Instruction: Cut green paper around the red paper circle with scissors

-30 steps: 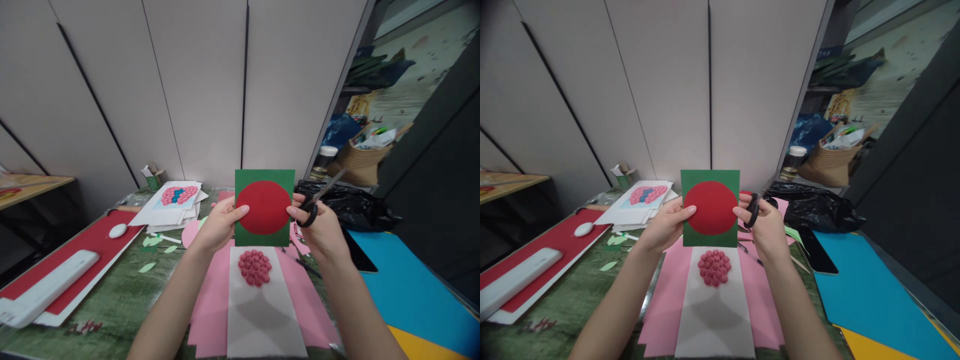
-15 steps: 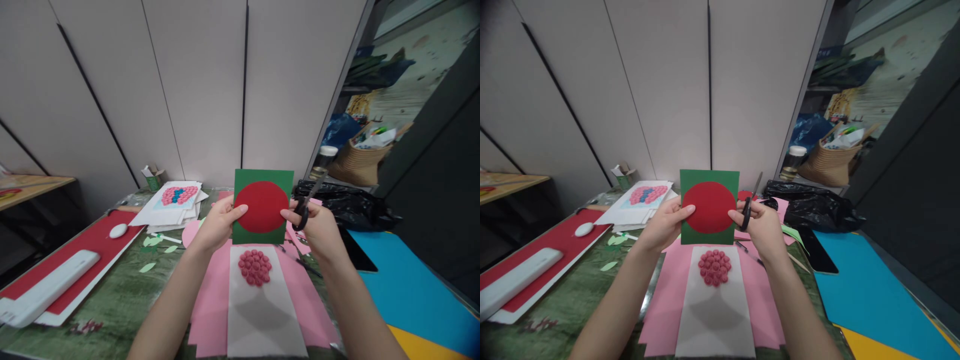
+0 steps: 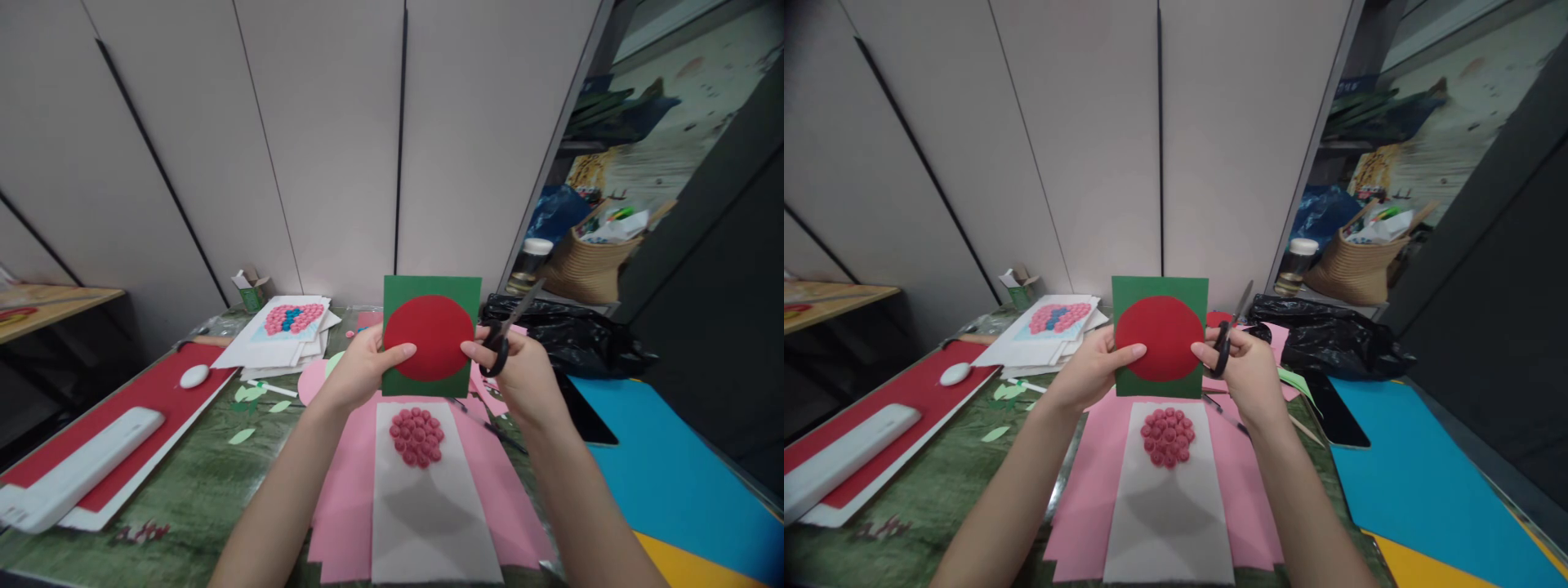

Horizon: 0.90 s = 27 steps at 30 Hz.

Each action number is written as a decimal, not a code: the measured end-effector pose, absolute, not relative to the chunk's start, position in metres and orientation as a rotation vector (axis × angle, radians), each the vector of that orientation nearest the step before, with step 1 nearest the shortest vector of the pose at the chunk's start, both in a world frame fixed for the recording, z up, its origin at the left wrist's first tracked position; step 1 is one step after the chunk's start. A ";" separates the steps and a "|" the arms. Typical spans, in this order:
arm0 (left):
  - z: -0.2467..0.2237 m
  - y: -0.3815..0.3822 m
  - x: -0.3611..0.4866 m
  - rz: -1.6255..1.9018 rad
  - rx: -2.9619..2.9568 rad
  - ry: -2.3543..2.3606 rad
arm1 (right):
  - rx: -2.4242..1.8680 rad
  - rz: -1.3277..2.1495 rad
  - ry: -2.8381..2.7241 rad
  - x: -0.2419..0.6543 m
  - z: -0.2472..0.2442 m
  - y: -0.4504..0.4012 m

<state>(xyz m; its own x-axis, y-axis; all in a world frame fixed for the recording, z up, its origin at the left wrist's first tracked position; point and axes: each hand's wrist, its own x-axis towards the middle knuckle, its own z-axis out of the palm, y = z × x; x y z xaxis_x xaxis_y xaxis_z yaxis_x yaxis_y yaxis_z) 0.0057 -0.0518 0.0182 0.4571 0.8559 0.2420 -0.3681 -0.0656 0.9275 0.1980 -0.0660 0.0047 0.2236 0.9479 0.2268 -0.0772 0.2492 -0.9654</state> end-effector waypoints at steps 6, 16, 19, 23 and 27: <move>0.015 -0.050 0.006 1.086 1.247 0.518 | -1.042 0.954 -1.071 0.197 0.005 -0.065; 0.011 -0.045 0.006 1.106 1.209 0.496 | -1.047 0.933 -1.055 0.195 0.005 -0.067; 0.011 -0.043 0.004 1.121 1.206 0.509 | -1.070 0.904 -1.084 0.196 0.007 -0.067; 0.013 -0.042 -0.001 1.170 1.192 0.509 | -1.101 0.801 -1.185 0.205 0.012 -0.068; 0.015 -0.041 -0.005 1.227 1.168 0.501 | -1.199 0.774 -1.376 0.213 0.019 -0.072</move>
<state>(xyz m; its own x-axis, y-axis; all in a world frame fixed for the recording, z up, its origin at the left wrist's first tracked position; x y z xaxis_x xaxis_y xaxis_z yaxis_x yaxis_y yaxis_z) -0.0047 -0.0406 0.0150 0.3277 0.9054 0.2699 -0.4572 -0.0980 0.8839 0.2130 -0.0716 0.0185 0.1115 0.9456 0.3056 0.2299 0.2747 -0.9337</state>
